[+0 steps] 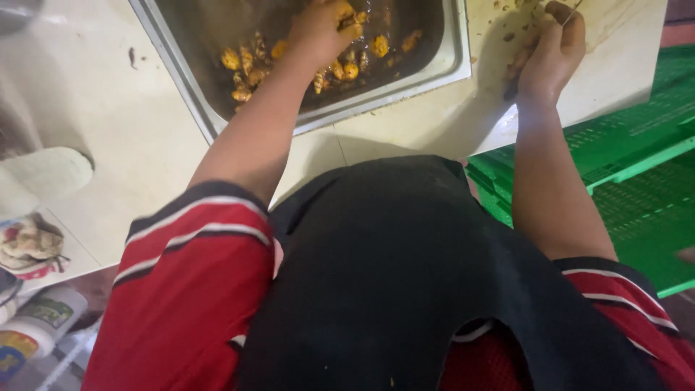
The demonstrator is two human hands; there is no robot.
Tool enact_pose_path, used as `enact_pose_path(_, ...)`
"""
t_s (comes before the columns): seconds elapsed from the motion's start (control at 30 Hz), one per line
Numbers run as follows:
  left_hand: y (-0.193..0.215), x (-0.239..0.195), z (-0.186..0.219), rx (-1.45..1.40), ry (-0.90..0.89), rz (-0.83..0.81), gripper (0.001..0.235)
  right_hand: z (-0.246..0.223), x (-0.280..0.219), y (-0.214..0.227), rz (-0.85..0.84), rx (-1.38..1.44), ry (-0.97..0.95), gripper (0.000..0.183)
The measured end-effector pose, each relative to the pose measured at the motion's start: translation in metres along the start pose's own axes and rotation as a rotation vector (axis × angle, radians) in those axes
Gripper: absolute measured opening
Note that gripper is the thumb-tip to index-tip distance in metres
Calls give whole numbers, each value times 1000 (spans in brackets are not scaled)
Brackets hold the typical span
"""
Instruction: Cleaning and peeling turmeric roots in a basin of water using a small knife
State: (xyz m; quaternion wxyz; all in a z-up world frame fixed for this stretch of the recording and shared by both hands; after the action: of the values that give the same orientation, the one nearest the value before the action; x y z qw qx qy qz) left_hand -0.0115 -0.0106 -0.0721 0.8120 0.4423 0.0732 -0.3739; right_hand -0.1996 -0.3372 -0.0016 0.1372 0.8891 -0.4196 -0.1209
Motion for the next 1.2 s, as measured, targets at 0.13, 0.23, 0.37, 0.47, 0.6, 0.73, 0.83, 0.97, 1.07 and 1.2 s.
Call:
enact_pose_path(0.13, 29, -36, 20, -245, 50, 27, 51, 12, 5, 6, -36, -153, 222, 9)
enact_pose_path(0.23, 32, -54, 26, -424, -84, 101, 48, -6, -1, 1, -113, -92, 179, 17)
enact_pose_path(0.37, 50, -96, 47, -454, -102, 124, 59, -50, -41, -19, -157, -41, -71, 39)
enact_pose_path(0.47, 65, -125, 75, -655, -489, 232, 32, -122, -96, -43, -403, -151, -18, 51)
enact_pose_path(0.6, 69, -143, 86, -641, -446, 283, 29, -156, -136, -67, -718, -112, 61, 59)
enact_pose_path(0.73, 66, -155, 92, -797, -453, 276, 23, -184, -162, -73, -876, -143, 145, 61)
enact_pose_path(0.83, 83, -171, 103, -694, -530, 265, 20, -195, -170, -74, -854, -180, 60, 62)
enact_pose_path(0.97, 89, -181, 110, -698, -541, 263, 15, -195, -177, -68, -843, -169, 66, 58)
enact_pose_path(1.07, 89, -184, 111, -644, -544, 259, 19, -193, -179, -64, -858, -143, 140, 53)
enact_pose_path(1.2, 89, -188, 114, -655, -557, 259, 21, -193, -182, -60, -880, -93, 117, 53)
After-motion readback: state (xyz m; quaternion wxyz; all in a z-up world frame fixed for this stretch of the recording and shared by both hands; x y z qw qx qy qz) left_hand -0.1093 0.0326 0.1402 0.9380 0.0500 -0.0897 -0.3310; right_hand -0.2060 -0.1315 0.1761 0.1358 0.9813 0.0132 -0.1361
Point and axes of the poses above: each hand's wrist, its own x-axis towards the middle knuckle, its own y-axis out of the back of the hand, z = x × y, the point moved 4 cm from there along x, towards the middle knuckle, and after that the axes turned 1 degree about x, right-handed, at the moved point
